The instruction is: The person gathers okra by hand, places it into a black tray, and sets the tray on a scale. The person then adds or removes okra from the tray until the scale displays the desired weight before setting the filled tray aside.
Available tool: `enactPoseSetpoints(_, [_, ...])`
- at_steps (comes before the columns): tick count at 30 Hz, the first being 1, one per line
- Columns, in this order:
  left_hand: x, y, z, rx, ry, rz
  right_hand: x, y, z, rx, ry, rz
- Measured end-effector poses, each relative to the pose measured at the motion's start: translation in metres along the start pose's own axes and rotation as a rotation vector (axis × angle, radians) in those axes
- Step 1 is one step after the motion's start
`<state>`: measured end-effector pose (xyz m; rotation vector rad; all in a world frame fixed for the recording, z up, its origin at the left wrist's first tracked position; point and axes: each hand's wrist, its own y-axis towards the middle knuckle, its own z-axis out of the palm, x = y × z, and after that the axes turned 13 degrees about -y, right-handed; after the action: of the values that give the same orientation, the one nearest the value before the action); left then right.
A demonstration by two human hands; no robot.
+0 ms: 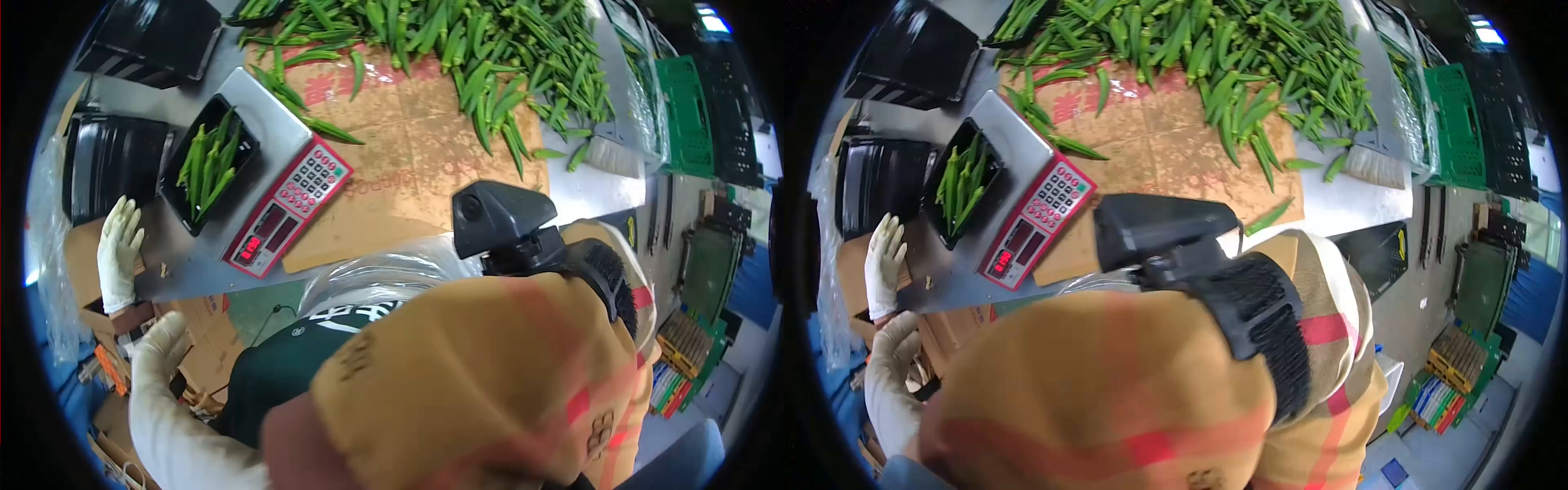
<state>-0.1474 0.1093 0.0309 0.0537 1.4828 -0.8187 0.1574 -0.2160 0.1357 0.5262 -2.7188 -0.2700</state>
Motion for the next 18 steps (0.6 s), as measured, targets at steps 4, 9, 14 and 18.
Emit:
enactPoseSetpoints(4, [0.002, -0.009, 0.021, 0.049, 0.056, -0.009, -0.007, -0.005, 0.001, -0.001, 0.077, -0.05])
enactPoseSetpoints(9, [-0.004, -0.021, 0.052, -0.073, 0.086, 0.091, -0.06, -0.006, 0.007, 0.006, 0.264, -0.044])
enactPoseSetpoints(14, [0.018, -0.02, 0.042, -0.147, 0.075, 0.029, -0.135, -0.063, 0.079, 0.207, -0.064, 0.682])
enactPoseSetpoints(18, [0.031, -0.022, 0.066, -0.203, 0.132, -0.039, -0.155, -0.165, 0.17, 0.667, -0.339, 0.91])
